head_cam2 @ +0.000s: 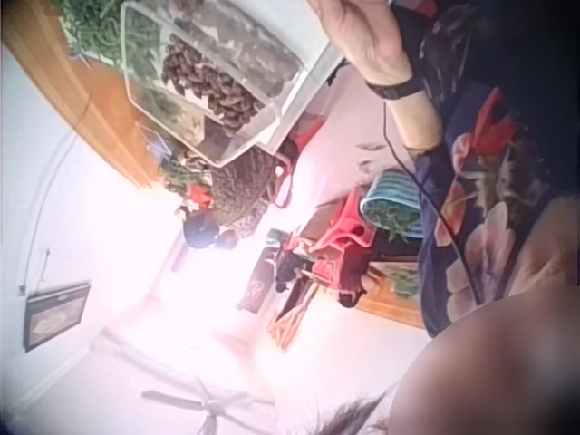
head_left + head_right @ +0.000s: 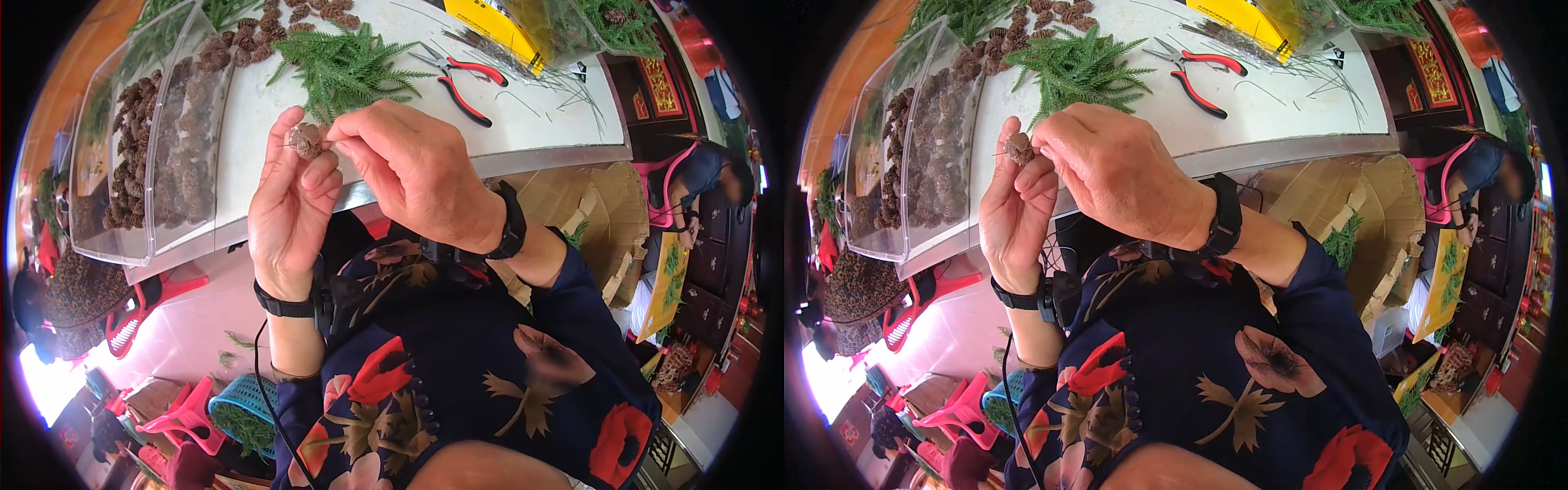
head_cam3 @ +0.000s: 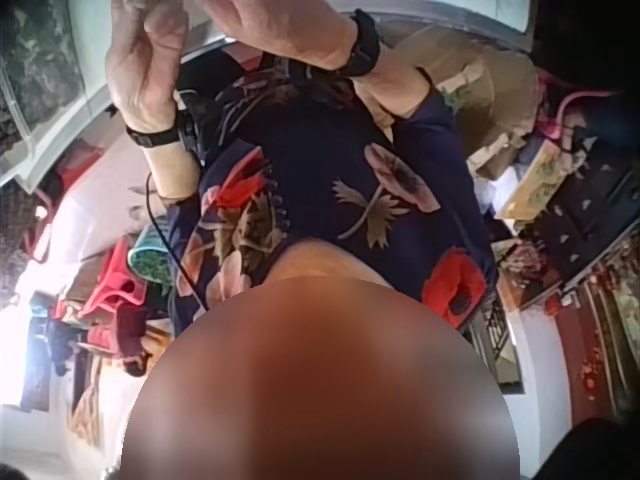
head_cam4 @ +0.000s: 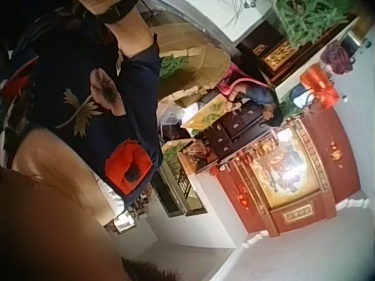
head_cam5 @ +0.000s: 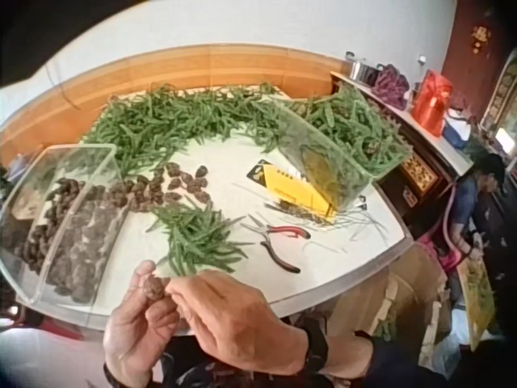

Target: The recorder is using pliers to trim small pine branches and attach pine cones to them, likely for decorative purposes.

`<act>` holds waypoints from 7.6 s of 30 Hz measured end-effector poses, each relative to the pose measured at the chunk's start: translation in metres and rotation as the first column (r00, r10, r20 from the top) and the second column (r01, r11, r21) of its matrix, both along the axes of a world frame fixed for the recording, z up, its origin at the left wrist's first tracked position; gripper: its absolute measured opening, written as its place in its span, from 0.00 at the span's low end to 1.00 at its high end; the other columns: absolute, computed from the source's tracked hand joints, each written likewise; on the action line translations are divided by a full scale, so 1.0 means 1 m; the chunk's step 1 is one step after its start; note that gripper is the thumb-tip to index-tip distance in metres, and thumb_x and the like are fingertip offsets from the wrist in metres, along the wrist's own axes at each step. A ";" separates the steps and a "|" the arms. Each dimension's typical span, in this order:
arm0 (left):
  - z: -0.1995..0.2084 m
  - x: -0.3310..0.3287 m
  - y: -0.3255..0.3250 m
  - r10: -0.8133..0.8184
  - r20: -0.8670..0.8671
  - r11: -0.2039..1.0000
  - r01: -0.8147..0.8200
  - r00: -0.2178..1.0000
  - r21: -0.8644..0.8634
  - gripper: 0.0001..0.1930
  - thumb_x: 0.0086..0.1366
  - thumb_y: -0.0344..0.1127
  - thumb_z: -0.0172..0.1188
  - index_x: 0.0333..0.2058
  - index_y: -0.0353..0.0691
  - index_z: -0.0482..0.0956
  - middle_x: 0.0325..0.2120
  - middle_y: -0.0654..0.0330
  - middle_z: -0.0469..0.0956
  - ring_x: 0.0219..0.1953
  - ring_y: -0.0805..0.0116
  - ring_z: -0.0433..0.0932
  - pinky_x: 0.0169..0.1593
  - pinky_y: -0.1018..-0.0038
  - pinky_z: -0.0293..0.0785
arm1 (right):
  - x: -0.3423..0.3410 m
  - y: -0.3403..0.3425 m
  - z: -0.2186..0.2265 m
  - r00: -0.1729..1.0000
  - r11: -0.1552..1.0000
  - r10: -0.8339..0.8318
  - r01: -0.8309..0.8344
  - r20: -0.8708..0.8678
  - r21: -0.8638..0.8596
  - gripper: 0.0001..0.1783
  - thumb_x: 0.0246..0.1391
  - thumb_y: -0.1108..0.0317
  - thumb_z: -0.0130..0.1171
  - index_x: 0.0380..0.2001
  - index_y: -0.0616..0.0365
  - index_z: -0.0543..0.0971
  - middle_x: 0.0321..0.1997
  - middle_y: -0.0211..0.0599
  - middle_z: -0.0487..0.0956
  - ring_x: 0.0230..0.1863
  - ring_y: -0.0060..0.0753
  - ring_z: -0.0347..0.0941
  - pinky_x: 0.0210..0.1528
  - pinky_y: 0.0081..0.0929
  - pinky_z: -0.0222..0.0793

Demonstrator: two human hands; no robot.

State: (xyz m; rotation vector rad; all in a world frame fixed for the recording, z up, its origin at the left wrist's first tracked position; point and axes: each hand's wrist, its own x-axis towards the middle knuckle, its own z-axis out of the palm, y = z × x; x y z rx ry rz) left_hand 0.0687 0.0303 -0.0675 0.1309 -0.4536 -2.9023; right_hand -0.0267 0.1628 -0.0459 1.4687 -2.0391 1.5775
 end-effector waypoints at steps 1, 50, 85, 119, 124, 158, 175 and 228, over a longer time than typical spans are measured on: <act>0.000 0.000 0.000 -0.018 -0.007 1.000 0.018 1.000 0.006 0.15 0.69 0.31 0.46 0.54 0.37 0.64 0.38 0.58 0.71 0.30 0.75 0.65 0.36 0.80 0.66 | 0.000 0.000 0.000 1.000 1.000 0.002 -0.002 0.002 -0.003 0.07 0.49 0.81 0.57 0.33 0.61 0.74 0.26 0.38 0.75 0.25 0.38 0.73 0.25 0.27 0.67; 0.002 0.002 0.017 0.186 -0.035 0.933 -0.188 0.982 -0.307 0.16 0.72 0.38 0.44 0.51 0.33 0.66 0.45 0.52 0.69 0.31 0.72 0.66 0.40 0.77 0.67 | 0.014 -0.005 -0.003 0.958 0.987 0.027 0.019 0.284 -0.158 0.01 0.51 0.79 0.57 0.28 0.62 0.76 0.22 0.35 0.78 0.22 0.25 0.76 0.25 0.19 0.69; -0.008 0.005 0.027 0.121 -0.004 0.898 -0.111 0.993 -0.426 0.14 0.70 0.37 0.47 0.48 0.34 0.68 0.33 0.58 0.71 0.29 0.71 0.67 0.35 0.79 0.66 | -0.011 0.014 0.002 0.960 0.987 0.124 -0.145 0.253 0.066 0.01 0.52 0.77 0.57 0.29 0.62 0.77 0.23 0.36 0.79 0.24 0.24 0.76 0.25 0.17 0.68; 0.003 0.014 0.020 0.156 0.212 0.815 -0.004 0.965 -0.579 0.08 0.65 0.31 0.54 0.39 0.33 0.75 0.34 0.52 0.77 0.27 0.76 0.69 0.33 0.80 0.68 | -0.031 0.007 0.010 0.773 0.892 0.303 -0.436 0.557 0.120 0.08 0.54 0.70 0.59 0.34 0.65 0.79 0.27 0.27 0.77 0.31 0.13 0.72 0.35 0.15 0.68; 0.001 0.014 0.017 0.161 0.175 0.858 -0.050 0.971 -0.510 0.09 0.65 0.30 0.54 0.42 0.34 0.72 0.34 0.54 0.77 0.29 0.77 0.70 0.36 0.81 0.69 | -0.024 0.015 -0.016 0.651 0.950 0.242 -0.308 0.719 -0.041 0.12 0.55 0.69 0.60 0.40 0.64 0.79 0.30 0.27 0.77 0.31 0.15 0.73 0.36 0.15 0.68; 0.011 -0.003 0.031 0.076 0.417 0.808 0.189 0.906 -0.558 0.08 0.64 0.34 0.45 0.32 0.36 0.69 0.18 0.72 0.56 0.18 0.83 0.52 0.22 0.84 0.47 | -0.017 0.024 -0.026 0.998 0.998 0.049 -0.051 0.039 0.036 0.06 0.44 0.76 0.66 0.29 0.58 0.81 0.26 0.31 0.76 0.25 0.22 0.71 0.24 0.19 0.63; 0.014 0.001 0.011 -0.230 0.401 0.889 0.359 0.887 -0.284 0.09 0.62 0.33 0.45 0.31 0.33 0.69 0.16 0.72 0.55 0.16 0.82 0.51 0.19 0.83 0.47 | -0.057 0.013 -0.017 0.864 0.881 0.465 -0.473 -0.193 0.003 0.13 0.42 0.78 0.66 0.35 0.57 0.81 0.35 0.33 0.74 0.28 0.27 0.72 0.26 0.19 0.67; 0.034 -0.005 0.025 -0.233 0.336 0.733 0.391 0.913 -0.556 0.11 0.68 0.34 0.44 0.40 0.31 0.70 0.19 0.70 0.60 0.21 0.81 0.56 0.25 0.82 0.52 | -0.079 0.029 0.045 0.815 0.830 0.536 -0.462 -0.220 0.312 0.03 0.47 0.71 0.62 0.28 0.54 0.79 0.34 0.31 0.78 0.30 0.37 0.73 0.31 0.27 0.69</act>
